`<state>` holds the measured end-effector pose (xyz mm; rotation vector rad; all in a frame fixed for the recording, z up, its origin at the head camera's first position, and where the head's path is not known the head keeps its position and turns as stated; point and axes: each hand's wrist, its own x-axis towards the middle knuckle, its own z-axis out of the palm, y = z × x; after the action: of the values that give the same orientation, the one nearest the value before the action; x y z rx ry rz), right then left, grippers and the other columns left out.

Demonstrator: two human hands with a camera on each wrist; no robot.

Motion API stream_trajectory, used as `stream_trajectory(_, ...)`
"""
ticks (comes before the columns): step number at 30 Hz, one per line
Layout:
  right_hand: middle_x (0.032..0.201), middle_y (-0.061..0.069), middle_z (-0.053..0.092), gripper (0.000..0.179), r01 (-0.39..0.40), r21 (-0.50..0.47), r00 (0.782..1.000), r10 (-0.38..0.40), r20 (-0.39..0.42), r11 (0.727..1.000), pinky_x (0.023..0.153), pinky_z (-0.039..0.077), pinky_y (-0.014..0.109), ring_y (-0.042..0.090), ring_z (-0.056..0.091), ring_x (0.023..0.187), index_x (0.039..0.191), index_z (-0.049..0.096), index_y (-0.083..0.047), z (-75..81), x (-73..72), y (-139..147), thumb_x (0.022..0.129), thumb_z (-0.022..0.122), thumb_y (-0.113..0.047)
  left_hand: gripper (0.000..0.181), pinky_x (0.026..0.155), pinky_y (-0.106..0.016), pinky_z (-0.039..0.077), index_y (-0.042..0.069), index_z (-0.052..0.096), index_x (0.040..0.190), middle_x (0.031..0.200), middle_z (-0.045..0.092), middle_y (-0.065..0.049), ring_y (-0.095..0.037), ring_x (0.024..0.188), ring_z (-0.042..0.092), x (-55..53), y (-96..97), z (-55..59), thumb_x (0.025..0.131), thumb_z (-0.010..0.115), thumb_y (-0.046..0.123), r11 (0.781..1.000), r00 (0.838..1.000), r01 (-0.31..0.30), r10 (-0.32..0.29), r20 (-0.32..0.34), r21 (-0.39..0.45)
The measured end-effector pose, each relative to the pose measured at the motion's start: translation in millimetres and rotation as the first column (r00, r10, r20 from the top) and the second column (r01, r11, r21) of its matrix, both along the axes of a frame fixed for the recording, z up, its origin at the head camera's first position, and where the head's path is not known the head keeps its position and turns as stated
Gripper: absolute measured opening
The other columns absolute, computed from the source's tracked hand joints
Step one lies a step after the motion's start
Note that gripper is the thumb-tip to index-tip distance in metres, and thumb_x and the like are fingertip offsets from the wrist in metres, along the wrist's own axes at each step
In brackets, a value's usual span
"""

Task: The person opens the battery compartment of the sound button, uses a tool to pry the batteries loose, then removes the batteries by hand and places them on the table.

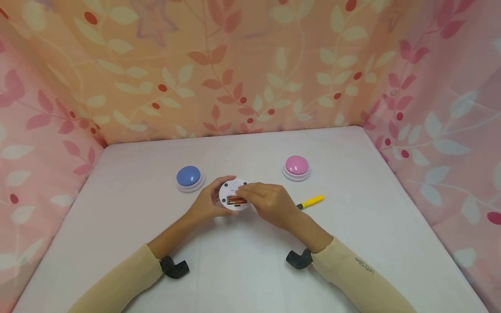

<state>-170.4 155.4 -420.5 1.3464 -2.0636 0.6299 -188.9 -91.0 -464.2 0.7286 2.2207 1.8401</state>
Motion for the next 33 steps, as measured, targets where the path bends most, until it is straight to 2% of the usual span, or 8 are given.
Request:
stream_trajectory(6, 0.111, 0.007, 0.076, 0.043, 0.020, -0.061, 0.998, -0.016, 0.069, 0.998, 0.081, 0.060, 0.035, 0.023, 0.074, 0.100, 0.120, 0.073, -0.002, 2.4, -2.2, 6, 0.079, 0.083, 0.003, 0.092, 0.109, -0.031, 0.043, 0.019, 0.046, 0.149, 0.143, 0.053, -0.001, -0.020, 0.132, 0.052, 4.6, -9.3, -4.0, 0.071, 0.094, 0.011, 1.000, 0.999, 0.004, -0.003, 0.041, -0.030)
stream_trajectory(11, 0.107, 0.008, 0.076, 0.038, 0.074, -0.080, 0.989, -0.063, 0.130, 0.994, 0.081, 0.060, 0.036, 0.024, 0.074, 0.098, 0.117, 0.074, -0.002, 0.4, -6.4, 14, 0.080, 0.083, 0.002, 0.094, 0.109, -0.034, 0.045, 0.020, 0.046, 0.149, 0.145, 0.051, 0.001, -0.021, 0.132, 0.051, 4.4, -9.3, -10.1, 0.069, 0.095, 0.013, 1.000, 0.997, 0.014, -0.012, 0.071, -0.027)
stream_trajectory(17, 0.104, 0.010, 0.077, 0.039, 0.173, -0.107, 0.961, -0.144, 0.237, 0.979, 0.074, 0.061, 0.036, 0.023, 0.075, 0.090, 0.113, 0.075, -0.001, -6.0, -16.8, 28, 0.076, 0.085, 0.004, 0.097, 0.108, -0.033, 0.046, 0.017, 0.045, 0.150, 0.148, 0.050, 0.001, -0.021, 0.131, 0.053, 4.3, -9.1, -16.4, 0.067, 0.096, 0.009, 0.999, 0.993, 0.032, -0.031, 0.111, -0.011)
stream_trajectory(21, 0.099, 0.009, 0.077, 0.034, 0.248, -0.075, 0.916, -0.209, 0.343, 0.966, 0.067, 0.061, 0.035, 0.019, 0.073, 0.080, 0.109, 0.075, -0.001, -11.0, -22.8, 34, 0.077, 0.086, 0.001, 0.097, 0.108, -0.031, 0.045, 0.015, 0.045, 0.150, 0.148, 0.049, -0.001, -0.022, 0.132, 0.053, 4.1, -9.9, -18.8, 0.067, 0.094, 0.004, 0.999, 0.992, 0.048, -0.050, 0.116, 0.023)
stream_trajectory(25, 0.092, 0.005, 0.077, 0.024, 0.328, 0.032, 0.840, -0.306, 0.448, 0.944, 0.068, 0.060, 0.034, 0.016, 0.071, 0.078, 0.105, 0.075, -0.003, -17.0, -26.1, 38, 0.083, 0.084, -0.006, 0.097, 0.106, -0.029, 0.046, 0.018, 0.045, 0.149, 0.148, 0.049, -0.002, -0.022, 0.131, 0.055, 3.4, -10.6, -21.6, 0.067, 0.094, 0.002, 0.997, 0.990, 0.061, -0.066, 0.128, 0.043)
stream_trajectory(28, 0.086, 0.000, 0.075, 0.020, 0.391, 0.125, 0.782, -0.400, 0.478, 0.912, 0.066, 0.058, 0.031, 0.013, 0.068, 0.077, 0.103, 0.076, -0.008, -21.5, -27.8, 40, 0.085, 0.083, -0.013, 0.098, 0.107, -0.030, 0.045, 0.019, 0.045, 0.149, 0.148, 0.049, -0.001, -0.021, 0.131, 0.054, 2.6, -10.7, -23.9, 0.067, 0.094, 0.002, 0.997, 0.989, 0.064, -0.068, 0.134, 0.033)
stream_trajectory(33, 0.078, -0.005, 0.071, 0.018, 0.459, 0.228, 0.719, -0.510, 0.472, 0.858, 0.062, 0.048, 0.029, 0.011, 0.059, 0.069, 0.099, 0.075, -0.012, -23.1, -29.5, 41, 0.085, 0.084, -0.017, 0.099, 0.111, -0.032, 0.041, 0.021, 0.046, 0.150, 0.149, 0.048, 0.001, -0.019, 0.134, 0.051, 2.2, -11.1, -25.5, 0.066, 0.096, 0.006, 0.998, 0.990, 0.068, -0.066, 0.123, -0.005)
